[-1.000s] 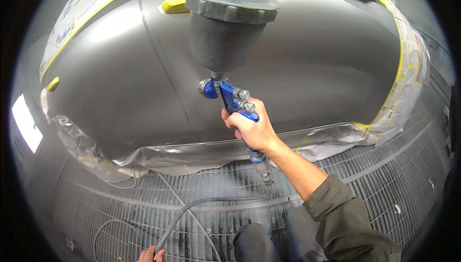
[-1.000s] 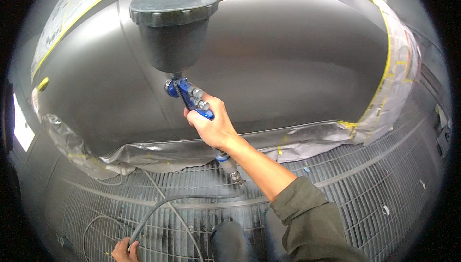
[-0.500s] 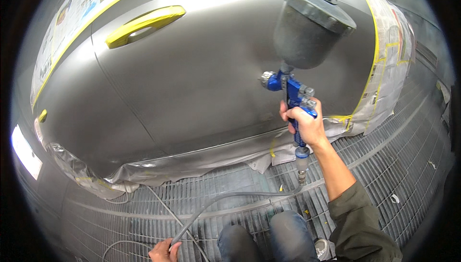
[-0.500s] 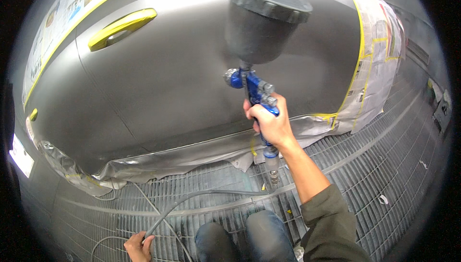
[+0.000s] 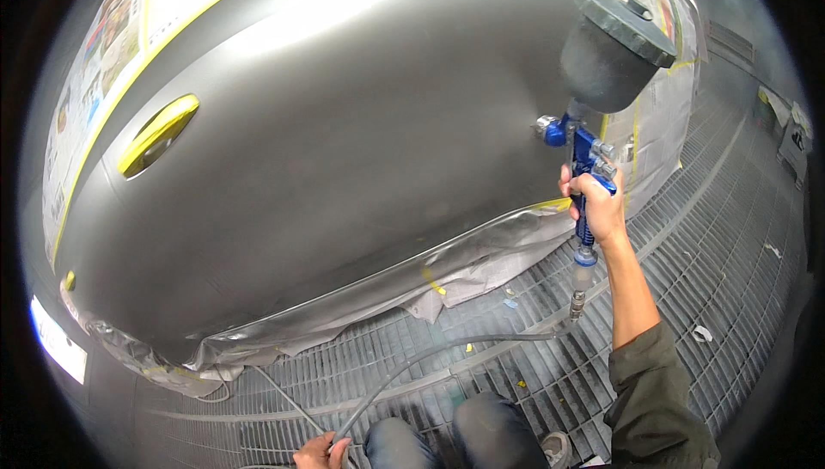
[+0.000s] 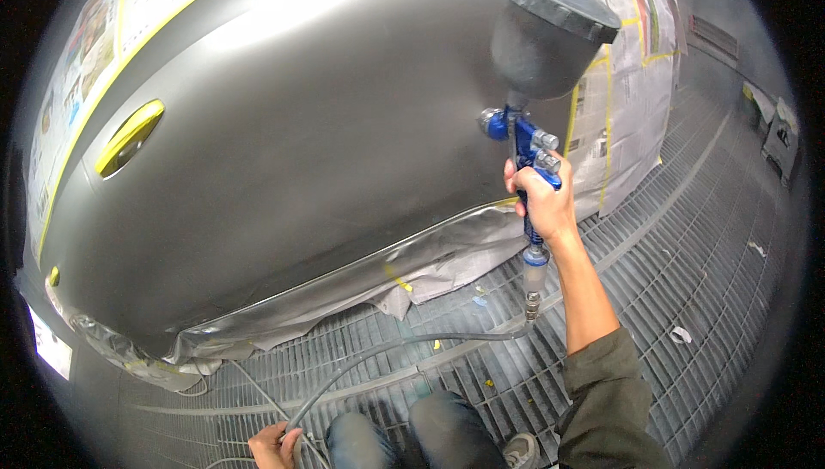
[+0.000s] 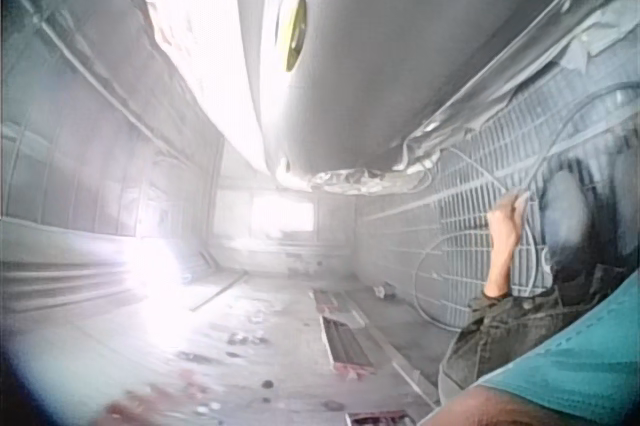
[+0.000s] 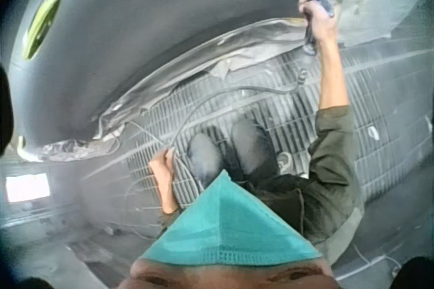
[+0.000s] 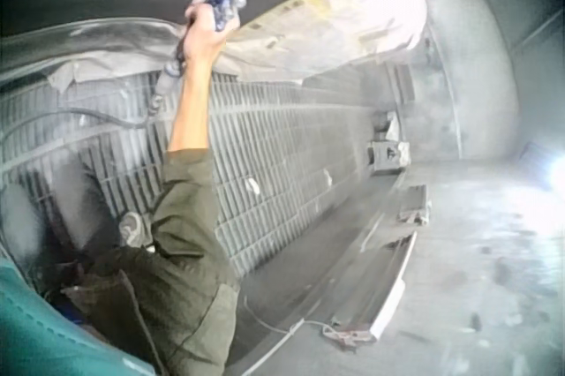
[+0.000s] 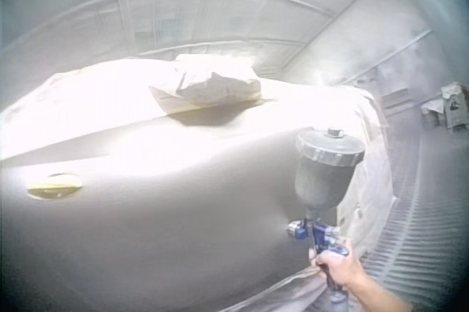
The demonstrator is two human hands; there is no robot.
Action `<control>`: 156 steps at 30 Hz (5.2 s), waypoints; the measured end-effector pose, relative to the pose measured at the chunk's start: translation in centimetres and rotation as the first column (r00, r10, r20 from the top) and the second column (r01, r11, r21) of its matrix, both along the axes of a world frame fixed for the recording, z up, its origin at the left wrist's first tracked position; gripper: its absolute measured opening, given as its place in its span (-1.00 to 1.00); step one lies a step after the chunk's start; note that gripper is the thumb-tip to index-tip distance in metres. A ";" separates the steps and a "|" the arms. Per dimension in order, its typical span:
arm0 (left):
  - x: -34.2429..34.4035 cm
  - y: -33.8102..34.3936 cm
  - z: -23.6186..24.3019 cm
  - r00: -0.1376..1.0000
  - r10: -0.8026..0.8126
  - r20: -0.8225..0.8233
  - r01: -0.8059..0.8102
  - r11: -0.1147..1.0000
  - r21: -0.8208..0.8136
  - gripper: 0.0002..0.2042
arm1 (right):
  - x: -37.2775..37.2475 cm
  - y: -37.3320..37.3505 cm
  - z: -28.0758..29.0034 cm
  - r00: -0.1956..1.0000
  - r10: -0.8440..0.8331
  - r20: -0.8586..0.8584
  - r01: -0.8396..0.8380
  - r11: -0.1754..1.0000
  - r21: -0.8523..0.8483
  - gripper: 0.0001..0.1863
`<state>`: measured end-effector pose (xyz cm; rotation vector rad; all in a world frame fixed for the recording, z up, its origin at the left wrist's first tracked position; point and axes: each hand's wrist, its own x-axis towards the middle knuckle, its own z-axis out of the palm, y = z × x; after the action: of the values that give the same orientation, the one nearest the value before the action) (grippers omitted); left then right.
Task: The person uses a spray gun to apply gray paint to the front and side panels of a car in a paint booth. The vehicle is masked with tape and paper to protect areas not being painted. The person moves around the car to cover the hood, bumper, and side panels with even coats.
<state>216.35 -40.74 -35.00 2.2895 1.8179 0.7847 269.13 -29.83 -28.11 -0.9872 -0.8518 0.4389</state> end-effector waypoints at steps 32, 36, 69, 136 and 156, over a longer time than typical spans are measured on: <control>1.8 2.6 -12.1 0.858 -0.025 -0.514 -0.095 0.974 -0.206 -0.71 | -5.2 -21.3 -33.2 0.686 0.281 -0.671 -0.405 0.914 -0.032 -0.33; 0.8 2.3 -12.7 0.866 -0.005 -0.500 -0.091 0.982 -0.167 -0.71 | -5.8 -20.5 -32.8 0.664 0.222 -0.714 -0.339 0.940 -0.023 -0.35; -0.4 -0.1 -13.9 0.989 0.063 -0.133 -0.079 0.990 -0.115 -0.74 | -8.0 -19.9 -32.4 0.769 0.124 -0.627 -0.483 0.755 -0.443 -0.54; -10.9 2.9 -17.3 0.935 0.215 0.283 -0.288 0.925 0.247 -0.76 | -17.3 -13.2 -24.0 0.908 0.368 -0.198 -0.357 0.930 0.094 -0.18; 2.9 2.1 -13.0 0.999 0.039 -0.019 -0.039 0.999 0.006 -0.77 | -7.8 -28.2 -32.9 0.808 -0.273 -0.522 0.290 0.956 -0.050 -0.43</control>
<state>219.23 -38.65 -47.98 2.2788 1.8765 0.7768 261.37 -58.03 -61.02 -0.8838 -0.2069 0.4088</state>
